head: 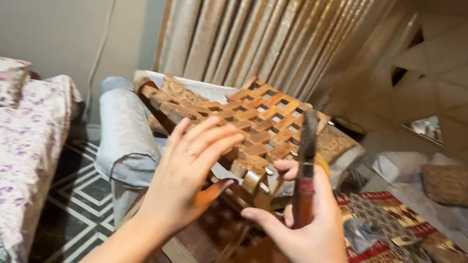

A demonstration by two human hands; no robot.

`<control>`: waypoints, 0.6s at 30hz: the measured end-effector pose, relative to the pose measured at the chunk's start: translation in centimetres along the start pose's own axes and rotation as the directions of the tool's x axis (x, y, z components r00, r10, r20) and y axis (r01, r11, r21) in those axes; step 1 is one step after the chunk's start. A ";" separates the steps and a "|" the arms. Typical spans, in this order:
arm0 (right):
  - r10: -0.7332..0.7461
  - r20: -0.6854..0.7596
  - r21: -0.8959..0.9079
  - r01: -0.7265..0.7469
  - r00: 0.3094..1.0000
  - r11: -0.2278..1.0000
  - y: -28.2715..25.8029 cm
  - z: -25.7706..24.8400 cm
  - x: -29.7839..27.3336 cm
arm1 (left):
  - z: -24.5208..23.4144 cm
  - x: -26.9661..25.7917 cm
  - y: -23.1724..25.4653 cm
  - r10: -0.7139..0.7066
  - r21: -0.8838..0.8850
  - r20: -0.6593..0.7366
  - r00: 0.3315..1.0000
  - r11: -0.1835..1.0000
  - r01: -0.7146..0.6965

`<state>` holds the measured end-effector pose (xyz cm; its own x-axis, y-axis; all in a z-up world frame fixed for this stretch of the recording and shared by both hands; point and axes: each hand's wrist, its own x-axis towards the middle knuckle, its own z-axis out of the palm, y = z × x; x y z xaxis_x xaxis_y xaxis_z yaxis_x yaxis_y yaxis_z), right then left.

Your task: The person uses pliers to tighten or adjust metal fasteners on a wooden folding stool with a woven seat. They repeatedly grip and manipulate the fasteners at the frame joints while holding the stool steady.

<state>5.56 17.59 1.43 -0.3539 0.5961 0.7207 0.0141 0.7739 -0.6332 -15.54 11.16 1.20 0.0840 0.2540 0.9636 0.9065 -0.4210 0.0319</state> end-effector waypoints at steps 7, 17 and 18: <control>-0.020 -0.164 -0.200 -0.013 0.986 0.980 -1.4 3.3 1.0 | 0.8 2.1 -4.4 0.163 -0.235 0.205 0.965 0.966 -0.113; -0.059 -0.261 0.000 0.061 0.964 0.998 0.6 2.7 2.7 | 2.8 3.2 -4.6 0.122 -0.342 0.045 0.991 0.934 -0.100; -0.047 -0.258 0.054 0.063 0.965 0.997 0.8 2.4 2.8 | 3.0 3.6 -4.8 0.134 -0.340 0.072 0.988 0.935 -0.102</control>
<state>2.33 19.36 2.30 -0.1008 0.5941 0.7981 -0.0584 0.7972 -0.6008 -18.35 16.71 3.67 0.2342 0.2573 0.9375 0.6984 -0.7154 0.0220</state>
